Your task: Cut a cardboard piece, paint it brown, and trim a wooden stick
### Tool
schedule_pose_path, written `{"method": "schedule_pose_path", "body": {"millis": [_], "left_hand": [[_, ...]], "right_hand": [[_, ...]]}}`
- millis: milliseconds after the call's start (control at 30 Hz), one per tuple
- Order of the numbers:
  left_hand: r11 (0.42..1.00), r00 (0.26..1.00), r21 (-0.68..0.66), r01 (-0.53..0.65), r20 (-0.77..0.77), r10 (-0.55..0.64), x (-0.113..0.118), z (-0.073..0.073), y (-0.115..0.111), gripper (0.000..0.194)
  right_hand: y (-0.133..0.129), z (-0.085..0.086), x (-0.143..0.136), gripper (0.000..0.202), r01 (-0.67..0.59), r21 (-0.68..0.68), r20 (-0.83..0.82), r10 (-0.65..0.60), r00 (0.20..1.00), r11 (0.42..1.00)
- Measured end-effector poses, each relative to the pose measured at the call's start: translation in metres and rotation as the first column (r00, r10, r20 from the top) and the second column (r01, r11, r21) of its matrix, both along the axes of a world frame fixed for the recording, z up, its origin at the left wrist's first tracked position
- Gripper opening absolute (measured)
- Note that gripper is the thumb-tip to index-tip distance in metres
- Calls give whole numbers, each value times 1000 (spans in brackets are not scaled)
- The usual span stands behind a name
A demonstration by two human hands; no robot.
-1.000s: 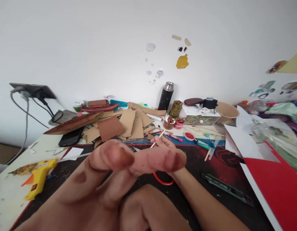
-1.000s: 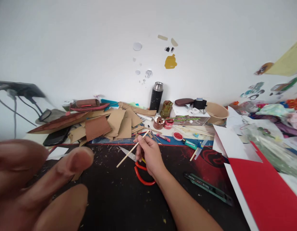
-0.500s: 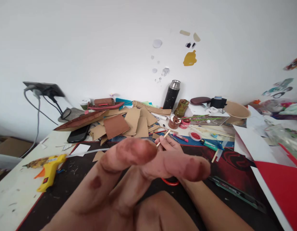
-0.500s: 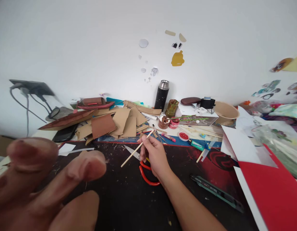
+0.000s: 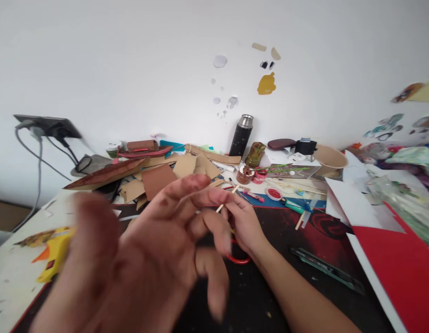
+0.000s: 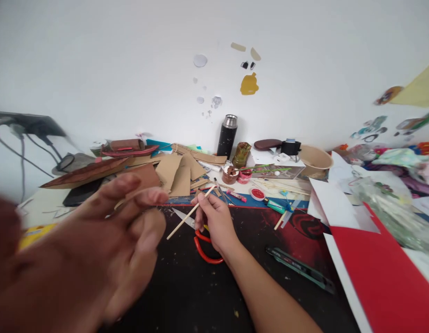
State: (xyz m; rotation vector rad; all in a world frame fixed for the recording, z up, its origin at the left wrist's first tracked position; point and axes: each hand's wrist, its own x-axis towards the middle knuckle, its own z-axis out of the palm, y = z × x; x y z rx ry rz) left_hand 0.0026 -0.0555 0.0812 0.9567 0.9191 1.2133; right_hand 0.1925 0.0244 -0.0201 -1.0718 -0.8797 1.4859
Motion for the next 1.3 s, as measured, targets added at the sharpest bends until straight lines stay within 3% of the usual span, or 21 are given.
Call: {"method": "schedule_pose_path", "body": {"millis": [133, 167, 267, 333, 500, 567, 667, 733, 1033, 1300], "left_hand": [[992, 988, 128, -18, -153, 38, 24, -1, 52, 44], [988, 971, 155, -21, -234, 57, 24, -7, 63, 45], [986, 870, 116, 123, -491, -51, 17, -26, 85, 51], [982, 838, 95, 165, -538, -89, 12, -38, 93, 55], [979, 790, 70, 193, -602, -112, 10, -50, 99, 63], [958, 747, 56, 280, -639, -181, 13, -50, 98, 58], [883, 665, 13, 469, -663, -343, 17, -48, 96, 51], [865, 635, -8, 502, -676, -375, 19, -48, 95, 53], [934, 538, 105, 342, -836, -103, 4, -50, 104, 60], [930, 466, 128, 343, -883, -50, 6, -49, 101, 57]], "right_hand": [[2, 1, 1, 44, -34, 42, -71, 37, 997, 999], [3, 1, 1, 46, -27, 51, -81, 31, 996, 998], [5, 2, 2, 46, -24, 63, -89, 30, 996, 998], [5, 3, 3, 46, -22, 75, -104, 30, 994, 997], [6, 4, 4, 48, -26, 83, -121, 36, 992, 996], [7, 4, 4, 48, -20, 94, -124, 31, 992, 995], [7, 5, 4, 48, -16, 106, -130, 30, 991, 994], [7, 5, 4, 49, -20, 110, -127, 34, 991, 994], [9, 5, 6, 54, 16, 102, -141, -1, 990, 995], [10, 4, 6, 55, 17, 90, -126, -6, 992, 996]]}}
